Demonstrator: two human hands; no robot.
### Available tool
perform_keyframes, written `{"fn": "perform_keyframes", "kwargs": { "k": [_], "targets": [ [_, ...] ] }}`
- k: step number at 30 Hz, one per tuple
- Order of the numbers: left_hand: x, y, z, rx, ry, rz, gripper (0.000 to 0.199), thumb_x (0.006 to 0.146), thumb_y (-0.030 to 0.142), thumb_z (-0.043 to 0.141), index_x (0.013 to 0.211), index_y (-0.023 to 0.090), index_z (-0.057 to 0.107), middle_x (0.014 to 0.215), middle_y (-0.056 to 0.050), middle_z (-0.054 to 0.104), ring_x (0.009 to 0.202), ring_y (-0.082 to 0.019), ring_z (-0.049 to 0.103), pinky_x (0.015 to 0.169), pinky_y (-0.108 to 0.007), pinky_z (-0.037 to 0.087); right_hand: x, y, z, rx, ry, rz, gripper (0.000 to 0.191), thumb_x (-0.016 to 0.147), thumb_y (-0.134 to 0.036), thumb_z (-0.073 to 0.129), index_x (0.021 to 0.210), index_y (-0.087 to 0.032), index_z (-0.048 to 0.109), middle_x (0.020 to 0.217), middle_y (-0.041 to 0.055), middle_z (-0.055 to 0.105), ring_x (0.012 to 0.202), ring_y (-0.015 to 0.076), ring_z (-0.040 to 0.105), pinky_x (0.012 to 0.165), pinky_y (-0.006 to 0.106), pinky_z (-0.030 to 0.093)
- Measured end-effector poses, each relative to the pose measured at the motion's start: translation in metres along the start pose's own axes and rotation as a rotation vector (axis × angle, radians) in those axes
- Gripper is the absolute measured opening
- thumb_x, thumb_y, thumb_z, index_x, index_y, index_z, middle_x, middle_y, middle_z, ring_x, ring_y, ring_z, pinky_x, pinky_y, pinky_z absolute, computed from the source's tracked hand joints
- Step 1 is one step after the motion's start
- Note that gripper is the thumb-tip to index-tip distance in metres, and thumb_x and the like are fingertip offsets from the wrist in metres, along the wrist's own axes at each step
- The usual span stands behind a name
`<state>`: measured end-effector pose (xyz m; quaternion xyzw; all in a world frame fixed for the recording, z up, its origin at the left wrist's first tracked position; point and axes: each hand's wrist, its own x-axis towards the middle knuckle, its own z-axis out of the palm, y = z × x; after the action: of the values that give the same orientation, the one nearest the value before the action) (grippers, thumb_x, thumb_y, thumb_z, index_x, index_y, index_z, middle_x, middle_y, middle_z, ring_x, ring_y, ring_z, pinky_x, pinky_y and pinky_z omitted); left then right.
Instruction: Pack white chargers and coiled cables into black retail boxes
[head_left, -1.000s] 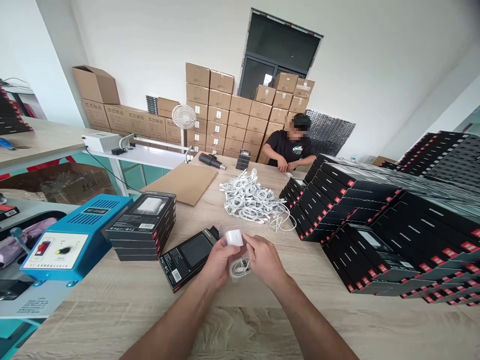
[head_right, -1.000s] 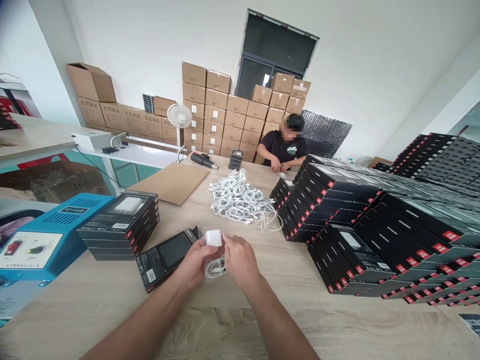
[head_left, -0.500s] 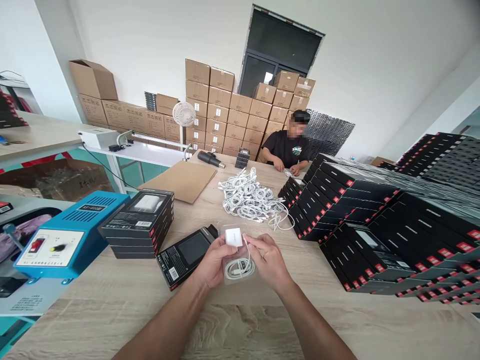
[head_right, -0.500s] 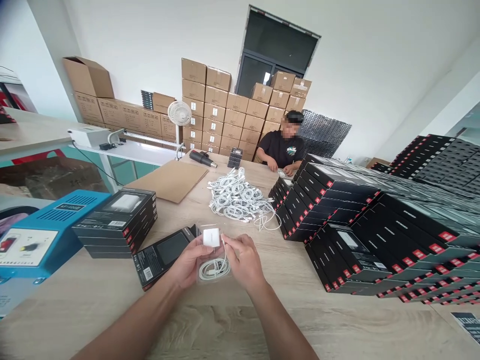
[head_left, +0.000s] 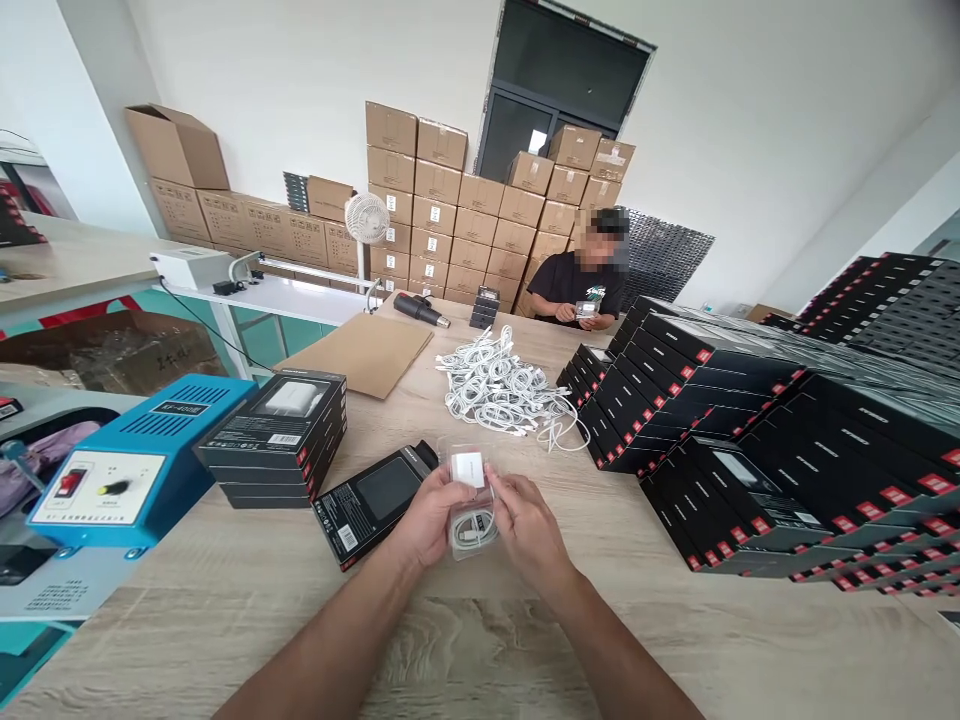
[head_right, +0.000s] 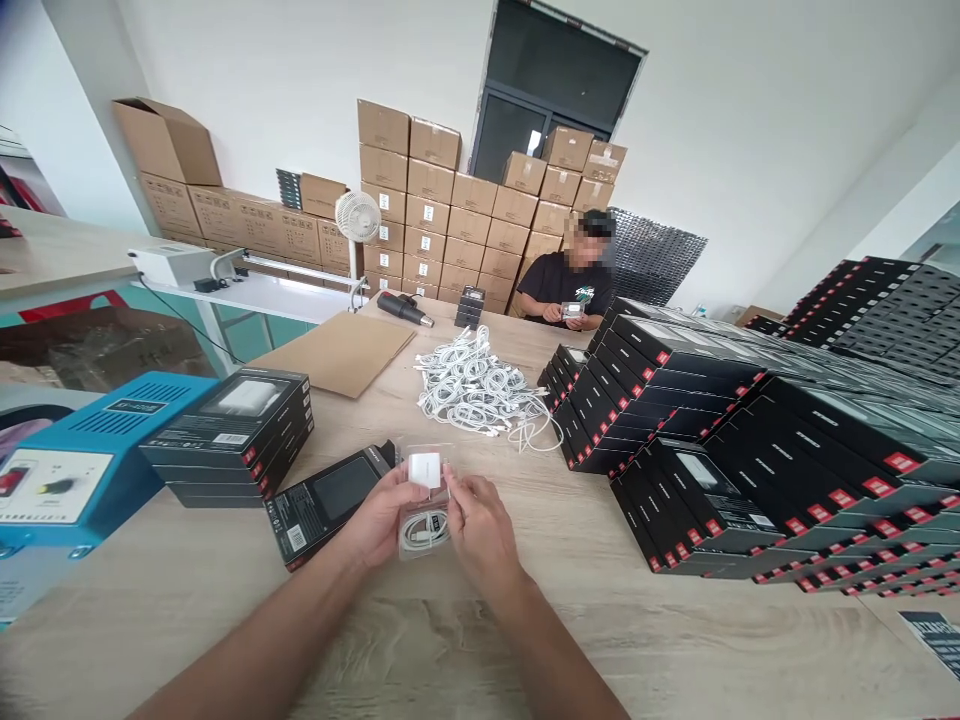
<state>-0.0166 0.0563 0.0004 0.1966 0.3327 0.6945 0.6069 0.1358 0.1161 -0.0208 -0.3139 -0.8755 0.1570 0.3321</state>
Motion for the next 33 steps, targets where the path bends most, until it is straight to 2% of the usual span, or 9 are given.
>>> {"fn": "perform_keyframes", "kwargs": {
  "k": [3, 7, 13, 19, 22, 26, 30, 33],
  "targets": [
    [0.001, -0.001, 0.0, -0.017, 0.016, -0.013, 0.039, 0.055, 0.007, 0.075, 0.092, 0.016, 0.068, 0.076, -0.003, 0.073, 0.068, -0.019, 0.067, 0.067, -0.03, 0.05, -0.001, 0.003, 0.005, 0.003, 0.024, -0.014, 0.049, 0.096, -0.013, 0.041, 0.139, -0.03, 0.057, 0.114, 0.0073, 0.066, 0.107, 0.0201, 0.06, 0.095, 0.035, 0.053],
    [0.001, -0.002, 0.001, -0.028, 0.039, -0.025, 0.038, 0.055, 0.006, 0.074, 0.091, 0.017, 0.067, 0.075, -0.002, 0.073, 0.07, -0.019, 0.068, 0.066, -0.029, 0.05, -0.004, 0.004, 0.014, -0.045, 0.065, -0.04, 0.049, 0.097, -0.013, 0.039, 0.142, -0.025, 0.054, 0.113, 0.0102, 0.066, 0.106, 0.0218, 0.061, 0.093, 0.037, 0.054],
    [0.001, -0.004, 0.004, -0.072, 0.098, -0.023, 0.048, 0.056, 0.005, 0.072, 0.102, 0.02, 0.066, 0.081, -0.001, 0.073, 0.074, -0.019, 0.07, 0.069, -0.029, 0.052, -0.005, 0.002, 0.027, -0.046, 0.097, -0.017, 0.05, 0.1, -0.015, 0.037, 0.147, -0.029, 0.046, 0.113, 0.0086, 0.068, 0.106, 0.0202, 0.063, 0.094, 0.034, 0.054],
    [-0.002, 0.007, 0.006, -0.129, 0.13, -0.095, 0.04, 0.06, 0.005, 0.07, 0.097, 0.018, 0.066, 0.085, -0.003, 0.074, 0.077, -0.019, 0.071, 0.07, -0.03, 0.056, 0.004, -0.002, 0.009, 0.041, -0.021, 0.003, 0.052, 0.1, -0.017, 0.034, 0.15, -0.026, 0.042, 0.11, 0.0073, 0.071, 0.1, 0.0188, 0.066, 0.091, 0.031, 0.054],
    [-0.003, 0.009, 0.008, -0.145, 0.118, -0.117, 0.038, 0.061, 0.004, 0.07, 0.097, 0.018, 0.066, 0.086, -0.003, 0.074, 0.077, -0.019, 0.071, 0.072, -0.031, 0.057, 0.004, -0.004, 0.0, -0.071, -0.066, -0.018, 0.053, 0.098, -0.017, 0.037, 0.15, -0.025, 0.043, 0.098, 0.0071, 0.072, 0.09, 0.0199, 0.066, 0.085, 0.031, 0.053],
    [-0.003, 0.007, 0.008, -0.128, 0.113, -0.11, 0.042, 0.062, 0.004, 0.071, 0.101, 0.019, 0.066, 0.084, -0.004, 0.074, 0.076, -0.02, 0.072, 0.068, -0.029, 0.056, 0.0, -0.003, 0.004, -0.189, -0.055, -0.032, 0.055, 0.097, -0.015, 0.036, 0.151, -0.023, 0.042, 0.09, 0.0075, 0.072, 0.082, 0.0217, 0.064, 0.078, 0.032, 0.053],
    [-0.002, 0.01, 0.002, -0.116, 0.095, -0.135, 0.052, 0.064, 0.006, 0.071, 0.114, 0.02, 0.066, 0.085, -0.003, 0.075, 0.075, -0.02, 0.072, 0.066, -0.029, 0.056, -0.002, -0.01, 0.007, 0.004, -0.022, 0.001, 0.052, 0.101, -0.02, 0.032, 0.152, -0.024, 0.038, 0.101, 0.007, 0.073, 0.089, 0.0196, 0.067, 0.084, 0.03, 0.054],
    [-0.002, 0.016, -0.003, -0.165, 0.036, -0.184, 0.057, 0.066, 0.007, 0.07, 0.121, 0.022, 0.064, 0.095, -0.005, 0.076, 0.08, -0.021, 0.073, 0.07, -0.033, 0.057, -0.001, -0.02, -0.004, 0.226, -0.044, 0.022, 0.048, 0.103, -0.025, 0.032, 0.15, -0.027, 0.042, 0.124, 0.0069, 0.068, 0.113, 0.0193, 0.063, 0.098, 0.031, 0.051]
  ]
}}
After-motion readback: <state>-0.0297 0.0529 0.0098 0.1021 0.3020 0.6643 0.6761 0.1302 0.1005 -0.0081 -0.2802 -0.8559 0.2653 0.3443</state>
